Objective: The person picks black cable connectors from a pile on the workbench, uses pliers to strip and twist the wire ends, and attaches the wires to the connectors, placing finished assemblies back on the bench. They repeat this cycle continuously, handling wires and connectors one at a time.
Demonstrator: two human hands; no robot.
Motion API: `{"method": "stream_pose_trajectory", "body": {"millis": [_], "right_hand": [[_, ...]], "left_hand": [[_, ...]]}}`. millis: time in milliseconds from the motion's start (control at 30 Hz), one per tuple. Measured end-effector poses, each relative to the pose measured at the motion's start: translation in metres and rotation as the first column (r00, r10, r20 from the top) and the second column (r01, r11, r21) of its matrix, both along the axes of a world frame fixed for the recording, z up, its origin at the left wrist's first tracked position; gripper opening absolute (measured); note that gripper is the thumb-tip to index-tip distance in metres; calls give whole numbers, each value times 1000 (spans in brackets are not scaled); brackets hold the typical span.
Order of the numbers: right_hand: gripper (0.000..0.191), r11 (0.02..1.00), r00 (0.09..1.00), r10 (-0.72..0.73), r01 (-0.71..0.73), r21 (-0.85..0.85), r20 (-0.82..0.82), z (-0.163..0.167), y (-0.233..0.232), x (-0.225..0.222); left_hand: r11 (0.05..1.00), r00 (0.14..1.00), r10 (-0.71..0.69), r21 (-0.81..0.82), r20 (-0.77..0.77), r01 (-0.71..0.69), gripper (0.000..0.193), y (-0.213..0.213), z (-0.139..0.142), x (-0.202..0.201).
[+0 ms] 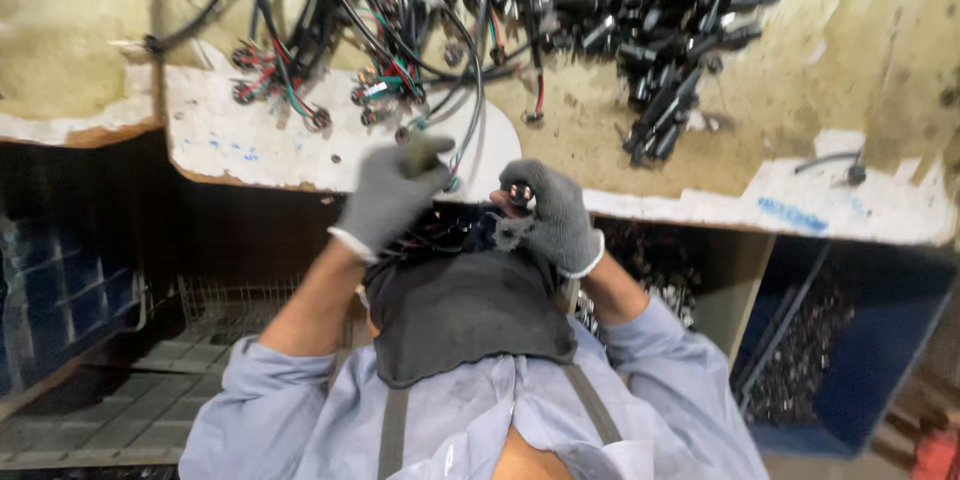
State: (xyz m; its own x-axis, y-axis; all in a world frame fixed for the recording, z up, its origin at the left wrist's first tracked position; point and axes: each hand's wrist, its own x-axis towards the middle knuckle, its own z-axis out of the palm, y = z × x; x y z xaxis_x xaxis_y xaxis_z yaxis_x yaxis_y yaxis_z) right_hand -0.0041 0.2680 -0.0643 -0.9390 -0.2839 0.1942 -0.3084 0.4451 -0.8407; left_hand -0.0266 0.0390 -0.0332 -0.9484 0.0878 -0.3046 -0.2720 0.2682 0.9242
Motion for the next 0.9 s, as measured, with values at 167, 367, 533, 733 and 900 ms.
{"method": "stream_pose_trajectory", "body": {"millis": [167,367,533,733,900], "right_hand": [[43,977,968,212,-206,58,-136,10,9,-9],[71,955,959,279,-271,117,-51,15,3,-17],[46,947,949,316,-315,68,3,16,6,-15],[62,922,920,383,-386,31,76,20,7,-16],[57,874,877,466,-477,94,122,19,3,-22]], "left_hand": [[928,987,-56,372,153,-4,37,1,42,14],[987,955,-161,-29,-249,158,33,19,39,21],[971,984,-138,181,-114,157,31,14,37,20],[976,974,-139,141,-179,165,27,16,28,27],[937,817,-348,-160,-459,309,35,4,43,7]]}}
